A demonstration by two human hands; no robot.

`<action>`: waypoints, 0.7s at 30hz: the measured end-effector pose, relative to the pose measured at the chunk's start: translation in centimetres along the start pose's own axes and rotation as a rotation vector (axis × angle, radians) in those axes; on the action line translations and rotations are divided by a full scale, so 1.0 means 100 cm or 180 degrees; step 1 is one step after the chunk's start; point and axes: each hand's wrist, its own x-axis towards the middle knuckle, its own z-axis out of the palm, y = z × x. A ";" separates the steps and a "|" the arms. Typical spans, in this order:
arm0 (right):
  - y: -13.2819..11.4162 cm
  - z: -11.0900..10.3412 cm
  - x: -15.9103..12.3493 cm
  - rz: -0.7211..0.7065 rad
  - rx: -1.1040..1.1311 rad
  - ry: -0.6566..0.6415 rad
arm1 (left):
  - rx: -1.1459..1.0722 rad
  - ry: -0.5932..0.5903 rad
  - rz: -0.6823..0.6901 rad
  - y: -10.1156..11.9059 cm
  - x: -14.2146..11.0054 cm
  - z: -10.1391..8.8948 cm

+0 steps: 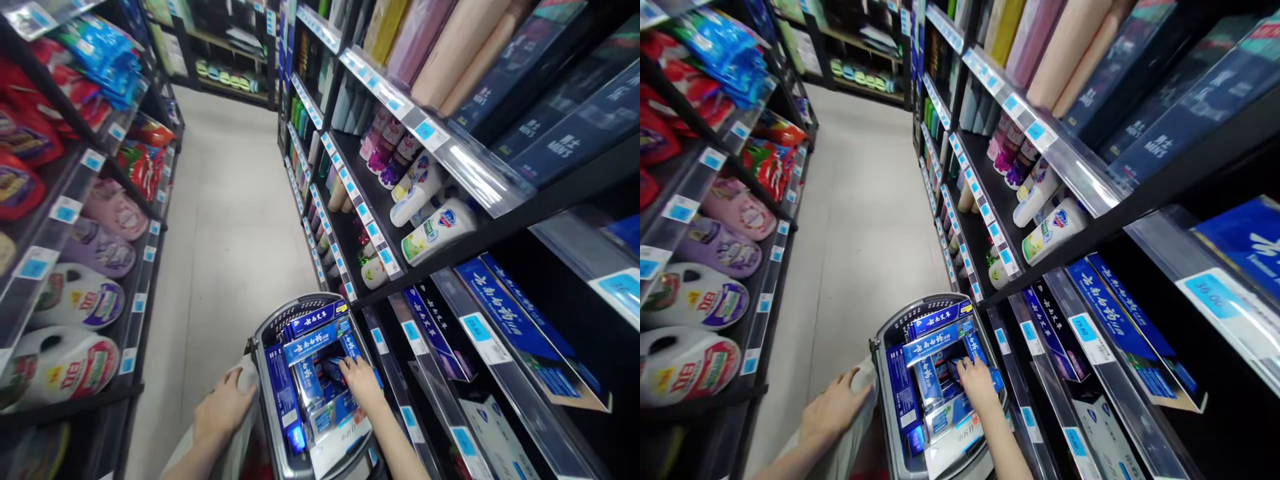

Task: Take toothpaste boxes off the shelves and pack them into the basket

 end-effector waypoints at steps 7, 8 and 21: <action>-0.005 0.014 0.018 -0.0110 -0.0031 -0.0165 | 0.0100 0.0055 -0.0063 0.000 0.003 0.003; -0.005 0.016 0.020 -0.0126 -0.0022 -0.0174 | 0.0102 0.0062 -0.0059 0.000 0.003 0.003; -0.003 0.038 0.048 -0.0085 0.0026 -0.0450 | 0.0123 0.0146 0.0046 -0.005 0.009 0.010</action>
